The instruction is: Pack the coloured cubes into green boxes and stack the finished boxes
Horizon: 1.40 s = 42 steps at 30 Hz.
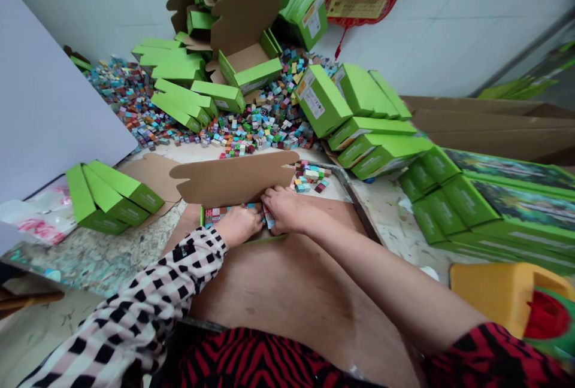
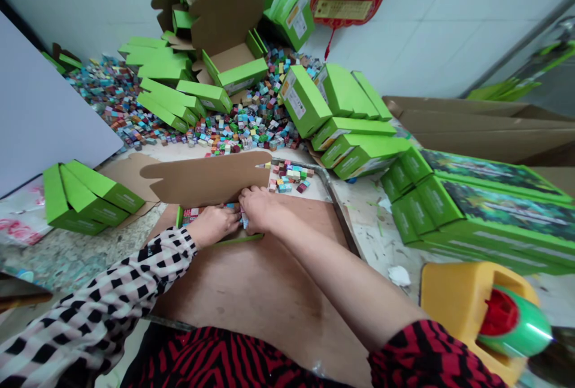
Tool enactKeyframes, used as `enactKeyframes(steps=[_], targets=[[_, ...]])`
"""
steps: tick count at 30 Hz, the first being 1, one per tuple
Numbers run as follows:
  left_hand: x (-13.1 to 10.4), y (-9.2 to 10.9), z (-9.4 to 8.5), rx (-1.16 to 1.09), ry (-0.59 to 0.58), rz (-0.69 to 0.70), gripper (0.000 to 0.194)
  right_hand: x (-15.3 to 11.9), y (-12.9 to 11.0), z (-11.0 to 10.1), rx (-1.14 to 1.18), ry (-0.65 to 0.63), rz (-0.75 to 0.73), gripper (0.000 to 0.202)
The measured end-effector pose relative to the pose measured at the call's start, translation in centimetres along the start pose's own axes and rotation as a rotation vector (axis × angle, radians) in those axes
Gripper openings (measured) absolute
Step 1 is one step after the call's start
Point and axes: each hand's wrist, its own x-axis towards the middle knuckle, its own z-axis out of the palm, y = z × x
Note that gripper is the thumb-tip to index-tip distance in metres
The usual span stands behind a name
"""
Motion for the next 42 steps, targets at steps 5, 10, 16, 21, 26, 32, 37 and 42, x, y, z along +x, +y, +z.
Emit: enactKeyframes(steps=[5,10,16,21,26,32,37,42], targets=[[-0.1,-0.1,0.1,0.010,0.006,0.009,0.027,0.7,-0.1,0.8,-0.006,-0.034,-0.005,0.055],[-0.2,-0.2,0.4,0.015,0.035,0.016,0.029,0.7,0.1,1.5,0.001,-0.052,-0.001,0.052],[-0.1,-0.1,0.1,0.003,0.049,0.014,0.026,0.1,0.1,2.2,-0.016,-0.007,0.009,0.047],[-0.1,0.0,-0.1,-0.011,0.036,-0.002,0.025,0.0,0.0,2.0,-0.050,-0.011,-0.011,0.043],[-0.2,0.1,-0.1,-0.021,0.037,-0.062,0.018,-0.6,0.1,2.1,-0.108,0.037,-0.038,0.049],[-0.3,0.3,-0.5,-0.027,0.044,-0.087,0.023,-0.8,1.0,2.8,-0.059,0.101,-0.092,0.062],[-0.3,0.3,-0.6,-0.036,0.035,-0.032,0.024,-1.2,1.9,3.5,0.122,0.163,-0.120,0.071],[-0.3,0.4,-0.4,-0.036,0.041,-0.023,0.025,-3.2,1.7,3.7,0.113,0.226,-0.080,0.046]])
